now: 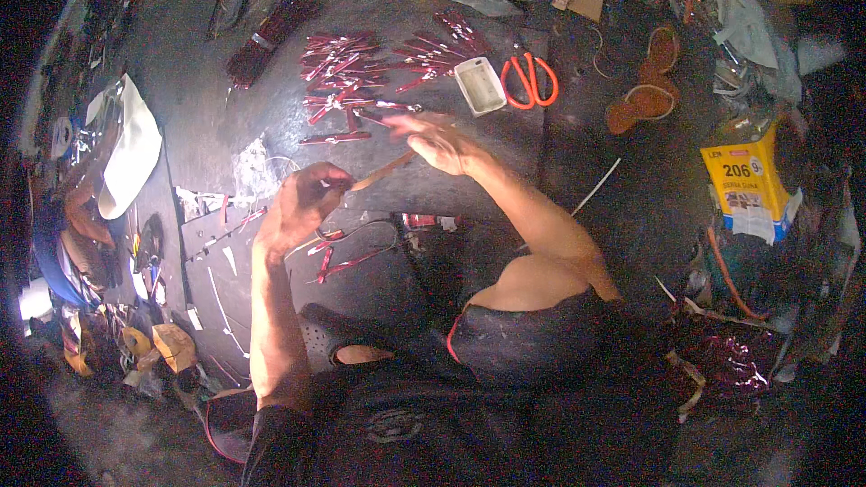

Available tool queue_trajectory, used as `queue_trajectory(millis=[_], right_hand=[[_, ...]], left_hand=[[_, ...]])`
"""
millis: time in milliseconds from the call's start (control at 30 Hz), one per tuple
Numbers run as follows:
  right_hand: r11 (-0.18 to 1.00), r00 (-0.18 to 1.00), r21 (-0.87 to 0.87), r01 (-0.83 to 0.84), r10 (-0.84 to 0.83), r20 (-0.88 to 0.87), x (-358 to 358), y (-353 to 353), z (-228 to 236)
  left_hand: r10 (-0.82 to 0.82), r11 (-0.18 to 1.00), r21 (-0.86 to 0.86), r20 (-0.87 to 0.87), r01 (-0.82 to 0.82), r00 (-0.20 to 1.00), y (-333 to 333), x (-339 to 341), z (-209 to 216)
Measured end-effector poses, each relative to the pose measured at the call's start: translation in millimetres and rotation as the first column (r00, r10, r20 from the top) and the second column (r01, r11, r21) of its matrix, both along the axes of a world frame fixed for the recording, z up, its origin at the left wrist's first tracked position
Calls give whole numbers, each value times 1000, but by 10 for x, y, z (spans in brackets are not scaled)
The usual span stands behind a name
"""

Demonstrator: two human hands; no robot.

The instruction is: The person sits on the floor and repeatedly picks up red sticks, wraps them with a thin strip, and places them into a pile. They also handle a small white container and a wooden stick, applying a substance to the wooden stick.

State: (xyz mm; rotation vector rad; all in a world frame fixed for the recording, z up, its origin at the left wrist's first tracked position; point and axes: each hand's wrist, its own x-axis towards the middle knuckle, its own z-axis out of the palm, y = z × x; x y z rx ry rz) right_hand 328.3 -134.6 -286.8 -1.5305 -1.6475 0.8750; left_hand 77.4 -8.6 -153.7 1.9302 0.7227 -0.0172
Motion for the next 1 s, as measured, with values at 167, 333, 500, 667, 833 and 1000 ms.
queue_trajectory(millis=[167,333,500,667,833,1000], right_hand=[[964,910,-235,-126,17,-415,-121,-148,-97],[972,872,-234,25,-136,-471,139,-732,222],[854,915,-331,402,-385,117,729,-1304,464],[656,710,-354,667,-417,567,1312,-1536,302],[689,489,102,718,-603,631,1270,-1453,204],[832,557,163,531,-487,672,813,-891,387]], left_hand=[[-30,997,-71,22,31,999,68,-28,63],[-66,994,-88,-35,63,997,96,24,-172],[-129,987,-119,-169,110,977,-125,296,-798],[16,899,-435,-79,-49,997,-295,413,-1828],[-52,981,-194,-115,29,992,-369,432,-2029],[-51,996,-78,-220,35,974,-410,492,-1606]])
